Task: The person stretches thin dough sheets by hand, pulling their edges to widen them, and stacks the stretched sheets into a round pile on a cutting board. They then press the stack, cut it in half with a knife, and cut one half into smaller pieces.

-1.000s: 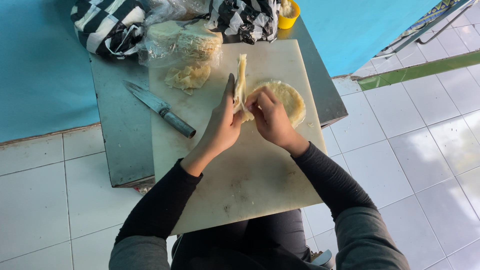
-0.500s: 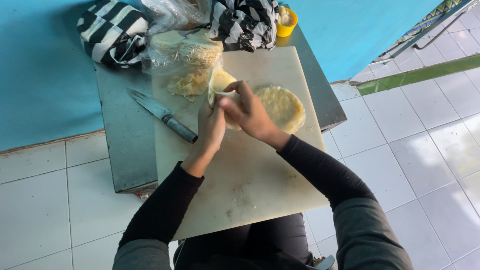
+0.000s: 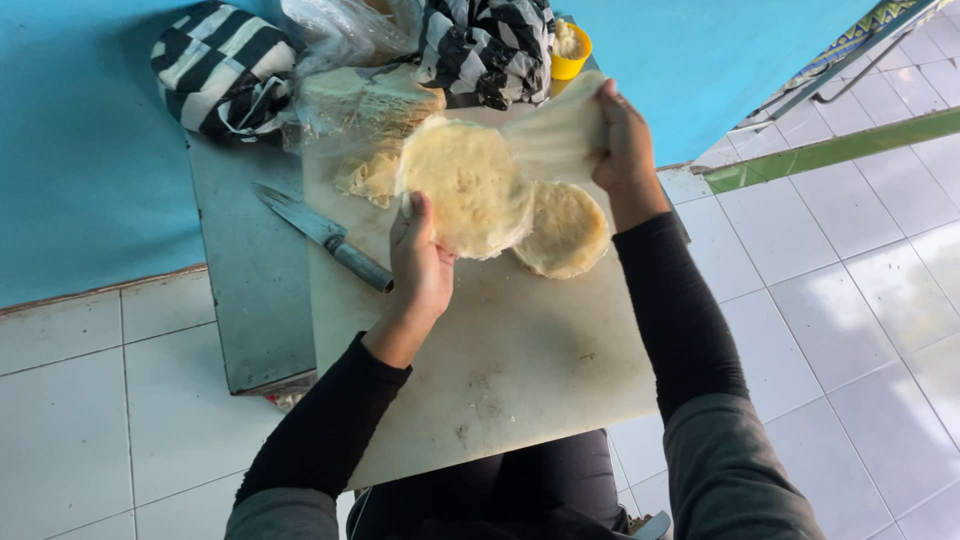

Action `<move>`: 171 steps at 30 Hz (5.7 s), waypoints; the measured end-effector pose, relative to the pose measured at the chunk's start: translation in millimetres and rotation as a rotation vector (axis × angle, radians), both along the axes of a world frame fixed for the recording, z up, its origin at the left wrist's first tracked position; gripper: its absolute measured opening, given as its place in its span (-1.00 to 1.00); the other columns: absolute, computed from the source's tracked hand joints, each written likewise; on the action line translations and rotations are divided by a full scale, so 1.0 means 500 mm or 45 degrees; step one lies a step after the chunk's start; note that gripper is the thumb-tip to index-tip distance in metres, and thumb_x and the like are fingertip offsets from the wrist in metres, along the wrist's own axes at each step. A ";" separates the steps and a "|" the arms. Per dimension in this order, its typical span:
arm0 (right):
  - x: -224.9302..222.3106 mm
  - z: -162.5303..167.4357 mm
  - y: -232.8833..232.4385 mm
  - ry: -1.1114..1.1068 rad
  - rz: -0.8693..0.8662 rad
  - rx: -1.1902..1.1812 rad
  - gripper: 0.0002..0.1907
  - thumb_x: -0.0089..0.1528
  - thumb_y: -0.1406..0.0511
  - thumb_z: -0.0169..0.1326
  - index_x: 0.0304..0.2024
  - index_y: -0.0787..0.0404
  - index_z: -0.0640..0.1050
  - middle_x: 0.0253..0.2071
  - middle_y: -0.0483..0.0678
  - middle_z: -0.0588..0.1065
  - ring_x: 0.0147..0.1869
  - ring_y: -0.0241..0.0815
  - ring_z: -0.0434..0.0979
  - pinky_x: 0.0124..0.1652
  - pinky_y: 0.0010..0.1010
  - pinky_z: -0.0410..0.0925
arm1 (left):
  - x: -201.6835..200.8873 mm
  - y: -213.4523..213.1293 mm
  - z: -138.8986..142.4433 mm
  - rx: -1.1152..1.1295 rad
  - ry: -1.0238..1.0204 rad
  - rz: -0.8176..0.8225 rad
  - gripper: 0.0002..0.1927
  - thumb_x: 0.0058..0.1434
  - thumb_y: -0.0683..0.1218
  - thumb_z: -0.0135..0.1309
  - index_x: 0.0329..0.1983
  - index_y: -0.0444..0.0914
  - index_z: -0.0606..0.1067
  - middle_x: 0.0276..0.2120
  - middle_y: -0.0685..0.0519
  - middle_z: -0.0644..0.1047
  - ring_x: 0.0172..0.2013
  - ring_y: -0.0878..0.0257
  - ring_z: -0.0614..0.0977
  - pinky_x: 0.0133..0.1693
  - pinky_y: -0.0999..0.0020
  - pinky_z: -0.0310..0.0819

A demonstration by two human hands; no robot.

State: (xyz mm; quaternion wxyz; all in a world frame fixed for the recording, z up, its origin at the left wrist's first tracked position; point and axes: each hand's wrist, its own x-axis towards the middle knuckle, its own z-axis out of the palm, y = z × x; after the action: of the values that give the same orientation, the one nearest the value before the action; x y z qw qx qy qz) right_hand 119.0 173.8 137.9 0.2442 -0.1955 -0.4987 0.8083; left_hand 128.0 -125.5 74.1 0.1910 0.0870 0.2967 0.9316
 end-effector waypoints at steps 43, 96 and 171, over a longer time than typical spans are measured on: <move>0.262 -0.030 -0.159 0.102 0.454 2.272 -0.72 0.19 0.15 0.27 -0.15 0.17 0.64 -0.31 -0.05 0.51 -0.24 -0.06 0.56 -0.23 -0.23 0.40 | -0.004 -0.003 0.010 -0.062 0.056 0.126 -0.31 0.44 0.17 -0.06 0.48 -0.26 0.12 0.37 -0.07 0.33 0.34 0.07 0.43 0.28 0.03 0.41; 0.228 0.001 -0.189 0.097 0.389 1.932 -0.24 0.16 0.09 0.36 0.29 0.19 0.35 0.30 0.16 0.29 0.39 0.16 0.32 0.30 -0.11 0.29 | 0.004 0.017 -0.007 0.023 -0.002 -0.109 -0.39 0.45 0.13 -0.08 0.44 -0.25 0.18 0.30 -0.02 0.38 0.26 0.13 0.48 0.22 0.10 0.43; 0.229 -0.025 -0.117 0.079 0.532 2.486 -0.83 0.20 0.24 0.25 -0.17 0.10 0.60 -0.27 -0.10 0.46 -0.12 -0.05 0.53 -0.14 -0.23 0.42 | -0.027 0.000 0.005 -0.200 0.158 0.134 -0.59 0.47 -0.11 -0.01 0.32 -0.34 0.32 0.18 -0.04 0.49 0.14 0.25 0.57 0.15 0.22 0.54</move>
State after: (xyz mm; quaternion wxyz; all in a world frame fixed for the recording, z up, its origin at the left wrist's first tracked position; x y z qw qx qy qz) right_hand 233.4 115.3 125.5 0.1638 0.2035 -0.9623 0.0757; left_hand 114.3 -125.6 76.5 0.1293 0.1135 0.3844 0.9070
